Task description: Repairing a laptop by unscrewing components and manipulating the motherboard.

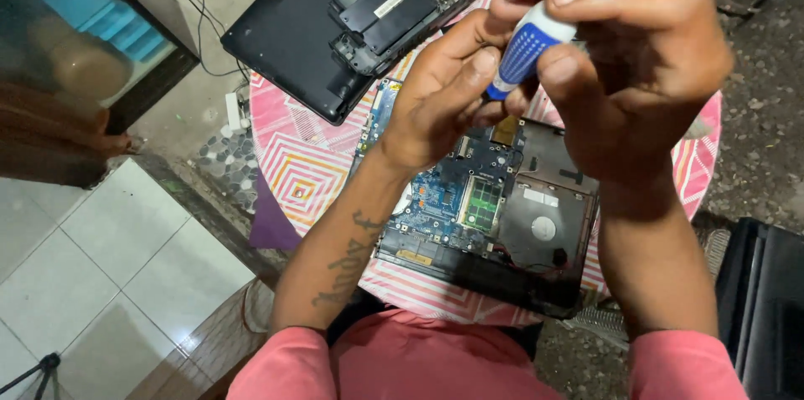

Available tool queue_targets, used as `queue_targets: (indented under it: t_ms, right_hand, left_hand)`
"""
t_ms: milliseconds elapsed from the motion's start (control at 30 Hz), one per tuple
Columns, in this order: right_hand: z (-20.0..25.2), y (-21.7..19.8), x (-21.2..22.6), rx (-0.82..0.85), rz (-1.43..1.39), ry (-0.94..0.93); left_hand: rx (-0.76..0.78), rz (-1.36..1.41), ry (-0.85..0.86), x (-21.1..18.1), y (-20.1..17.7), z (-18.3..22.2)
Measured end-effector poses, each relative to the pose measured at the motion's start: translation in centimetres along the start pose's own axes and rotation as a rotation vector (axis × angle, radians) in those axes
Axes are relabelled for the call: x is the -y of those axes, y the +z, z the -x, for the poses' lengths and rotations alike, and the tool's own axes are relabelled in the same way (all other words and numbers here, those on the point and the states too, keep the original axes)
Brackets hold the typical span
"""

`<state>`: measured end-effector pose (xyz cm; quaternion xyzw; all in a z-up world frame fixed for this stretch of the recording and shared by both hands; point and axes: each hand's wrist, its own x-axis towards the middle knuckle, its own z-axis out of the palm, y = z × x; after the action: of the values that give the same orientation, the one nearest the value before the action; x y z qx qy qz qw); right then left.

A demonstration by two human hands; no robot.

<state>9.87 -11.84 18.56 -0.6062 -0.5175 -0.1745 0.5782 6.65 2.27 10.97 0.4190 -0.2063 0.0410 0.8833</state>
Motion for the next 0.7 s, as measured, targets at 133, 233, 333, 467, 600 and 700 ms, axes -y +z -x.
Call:
queue_targets:
  t_ms: [133, 233, 333, 467, 600, 700]
  right_hand:
    - [-0.1, 0.4, -0.6, 0.01, 0.046, -0.105]
    - [-0.2, 0.4, -1.1, -0.127, 0.199, -0.172]
    - [0.2, -0.3, -1.5, -0.111, 0.163, -0.037]
    - [0.9, -1.1, -2.3, -0.125, 0.18, 0.159]
    - [1.0, -0.4, -3.0, -0.189, 0.061, 0.117]
    - [0.4, 0.0, -2.8, -0.156, 0.128, 0.07]
  left_hand:
    - [0.071, -0.036, 0.046, -2.1, 0.3, 0.5]
    - [-0.07, -0.864, 0.152, -2.8, -1.6, 2.0]
    - [-0.031, -1.251, 0.131, -1.0, -5.8, 5.6]
    - [-0.053, -1.556, -0.09, 2.6, -9.7, 11.1]
    - [-0.163, -1.633, -0.105, 3.3, -9.7, 12.4]
    - [-0.24, -1.648, -0.115, 3.4, -9.8, 12.4]
